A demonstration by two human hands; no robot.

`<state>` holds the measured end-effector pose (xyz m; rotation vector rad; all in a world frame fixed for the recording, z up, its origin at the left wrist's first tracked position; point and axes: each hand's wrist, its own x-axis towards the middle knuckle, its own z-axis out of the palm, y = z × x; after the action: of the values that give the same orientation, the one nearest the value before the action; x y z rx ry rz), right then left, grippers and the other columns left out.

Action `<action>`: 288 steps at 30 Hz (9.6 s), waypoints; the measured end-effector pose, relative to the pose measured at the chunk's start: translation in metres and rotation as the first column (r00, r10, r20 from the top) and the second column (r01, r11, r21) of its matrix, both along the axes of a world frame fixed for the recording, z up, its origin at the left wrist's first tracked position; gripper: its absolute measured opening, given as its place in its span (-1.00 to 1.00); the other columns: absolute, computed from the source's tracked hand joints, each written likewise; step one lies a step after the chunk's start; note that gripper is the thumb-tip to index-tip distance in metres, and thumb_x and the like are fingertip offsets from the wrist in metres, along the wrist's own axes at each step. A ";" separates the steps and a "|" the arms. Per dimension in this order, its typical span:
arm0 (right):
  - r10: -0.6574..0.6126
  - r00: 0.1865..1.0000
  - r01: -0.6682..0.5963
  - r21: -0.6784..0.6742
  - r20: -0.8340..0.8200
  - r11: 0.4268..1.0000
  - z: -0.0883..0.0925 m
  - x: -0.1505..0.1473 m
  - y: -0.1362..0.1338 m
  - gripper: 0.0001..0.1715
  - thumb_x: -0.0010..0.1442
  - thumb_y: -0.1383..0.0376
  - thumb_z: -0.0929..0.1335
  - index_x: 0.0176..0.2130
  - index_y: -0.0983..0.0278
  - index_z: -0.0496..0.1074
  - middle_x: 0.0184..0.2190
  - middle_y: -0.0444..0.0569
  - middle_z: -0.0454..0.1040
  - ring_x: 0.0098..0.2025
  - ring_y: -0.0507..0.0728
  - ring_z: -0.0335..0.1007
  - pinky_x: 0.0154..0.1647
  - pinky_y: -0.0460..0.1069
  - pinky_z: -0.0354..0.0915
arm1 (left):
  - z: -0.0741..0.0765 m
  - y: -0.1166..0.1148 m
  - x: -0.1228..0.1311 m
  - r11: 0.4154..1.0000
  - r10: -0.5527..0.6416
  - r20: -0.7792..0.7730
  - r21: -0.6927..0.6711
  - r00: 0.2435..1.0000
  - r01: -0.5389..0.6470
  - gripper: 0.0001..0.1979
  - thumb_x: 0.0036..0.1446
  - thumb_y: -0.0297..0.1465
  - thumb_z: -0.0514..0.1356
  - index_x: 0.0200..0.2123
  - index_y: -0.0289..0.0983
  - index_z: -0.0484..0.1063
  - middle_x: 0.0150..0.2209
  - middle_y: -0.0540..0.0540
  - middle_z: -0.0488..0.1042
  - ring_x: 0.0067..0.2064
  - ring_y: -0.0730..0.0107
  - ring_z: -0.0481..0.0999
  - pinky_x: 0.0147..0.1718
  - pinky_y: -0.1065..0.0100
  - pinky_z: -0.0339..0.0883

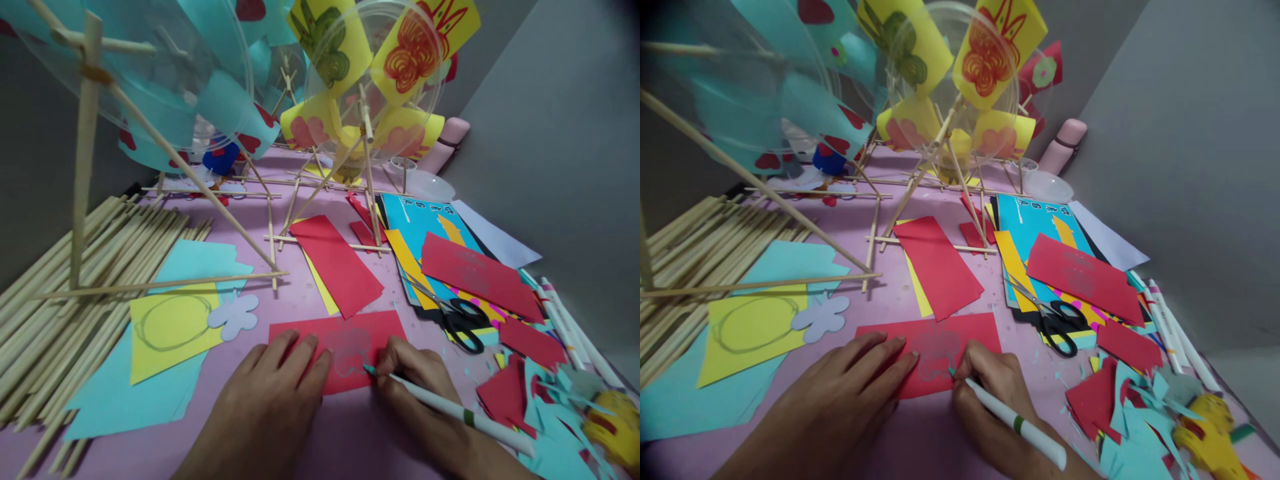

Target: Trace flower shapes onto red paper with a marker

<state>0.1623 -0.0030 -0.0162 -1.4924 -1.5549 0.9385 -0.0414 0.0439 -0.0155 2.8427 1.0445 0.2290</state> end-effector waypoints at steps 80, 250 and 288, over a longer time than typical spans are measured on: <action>-0.076 0.990 0.067 -0.082 -0.120 0.994 0.000 -0.004 0.003 -0.89 0.02 0.29 0.22 -0.53 0.20 0.18 -0.68 -0.27 0.12 -0.64 -0.01 -0.01 -0.65 -0.11 -0.04 | 0.004 0.001 0.001 0.993 -0.007 -0.043 -0.119 0.999 0.002 -0.64 0.16 -0.51 0.06 0.02 -0.15 0.38 0.00 -0.13 0.43 0.01 -0.01 0.34 -0.13 0.01 0.32; -0.294 0.895 0.283 -0.082 -0.336 0.956 -0.007 -0.005 0.006 -0.86 -0.01 0.31 0.32 -0.53 0.21 0.23 -0.66 -0.25 0.17 -0.58 0.02 0.06 -0.59 -0.11 0.01 | 0.004 0.003 -0.012 0.990 0.010 0.015 0.143 1.000 -0.012 -0.59 0.16 -0.38 0.11 0.10 -0.25 0.32 0.05 -0.15 0.45 0.01 0.10 0.45 -0.06 0.16 0.34; -0.435 0.900 0.391 0.494 -0.028 0.776 -0.014 -0.003 0.012 -0.84 0.25 0.31 0.25 -0.25 0.27 0.42 -0.34 0.00 0.49 -0.28 0.15 0.44 -0.25 -0.01 0.34 | -0.019 0.040 -0.018 0.996 0.029 0.339 -0.091 0.941 0.003 -0.60 0.13 -0.30 0.16 0.06 -0.18 0.40 -0.01 -0.17 0.45 0.01 0.09 0.41 0.00 0.07 0.32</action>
<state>0.1591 0.0087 -0.0298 -1.4223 -1.3079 0.1942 -0.0593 0.0834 -0.0344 2.5882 0.9713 0.6310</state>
